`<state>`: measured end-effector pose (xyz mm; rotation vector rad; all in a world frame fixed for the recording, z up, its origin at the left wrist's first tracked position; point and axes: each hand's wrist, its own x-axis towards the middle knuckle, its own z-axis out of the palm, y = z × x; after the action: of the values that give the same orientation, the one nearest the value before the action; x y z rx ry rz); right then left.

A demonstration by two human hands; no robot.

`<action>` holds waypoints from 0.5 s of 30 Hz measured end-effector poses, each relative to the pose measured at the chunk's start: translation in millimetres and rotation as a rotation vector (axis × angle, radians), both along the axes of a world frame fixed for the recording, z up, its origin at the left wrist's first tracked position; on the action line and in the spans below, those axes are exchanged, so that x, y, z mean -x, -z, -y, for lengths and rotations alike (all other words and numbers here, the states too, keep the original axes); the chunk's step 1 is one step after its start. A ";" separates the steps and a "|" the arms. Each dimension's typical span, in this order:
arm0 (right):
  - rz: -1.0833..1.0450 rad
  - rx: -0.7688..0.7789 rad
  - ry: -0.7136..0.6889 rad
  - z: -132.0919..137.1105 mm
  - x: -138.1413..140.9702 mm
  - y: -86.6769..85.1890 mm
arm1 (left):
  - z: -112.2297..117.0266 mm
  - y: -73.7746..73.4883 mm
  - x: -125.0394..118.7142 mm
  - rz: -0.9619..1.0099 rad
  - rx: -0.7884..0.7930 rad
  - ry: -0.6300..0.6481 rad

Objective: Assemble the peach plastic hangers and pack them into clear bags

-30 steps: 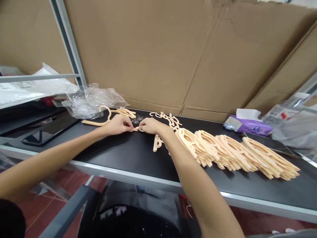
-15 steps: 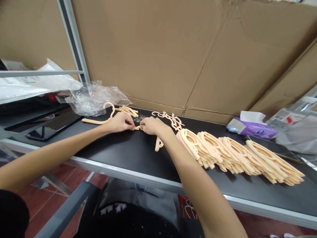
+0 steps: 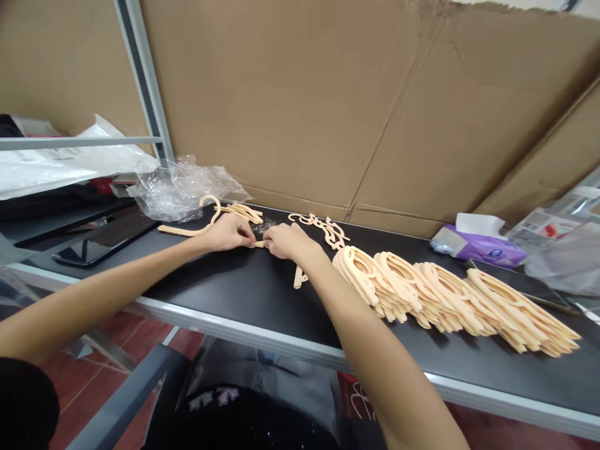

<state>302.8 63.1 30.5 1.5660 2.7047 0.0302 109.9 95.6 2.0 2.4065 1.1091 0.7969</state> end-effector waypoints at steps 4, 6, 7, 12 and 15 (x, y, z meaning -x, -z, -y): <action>0.073 -0.095 -0.045 4.2 2.5 1.7 | 1.4 -2.3 2.6 0.005 0.029 -0.036; 0.079 -0.121 -0.058 5.3 2.7 2.3 | 2.3 -2.8 3.0 -0.002 0.032 -0.050; 0.072 -0.122 -0.060 5.6 2.5 2.7 | 2.8 -3.0 2.9 -0.007 0.034 -0.053; -0.070 -0.081 -0.037 1.2 -1.6 5.7 | 4.6 -3.2 1.3 0.001 -0.028 -0.032; -0.187 -0.017 -0.042 -4.7 -8.2 4.5 | 5.3 -3.3 0.0 -0.001 -0.062 -0.020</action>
<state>310.9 67.8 26.0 1.5927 2.8844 -0.0985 109.8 90.3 5.3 2.4507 1.1263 0.8486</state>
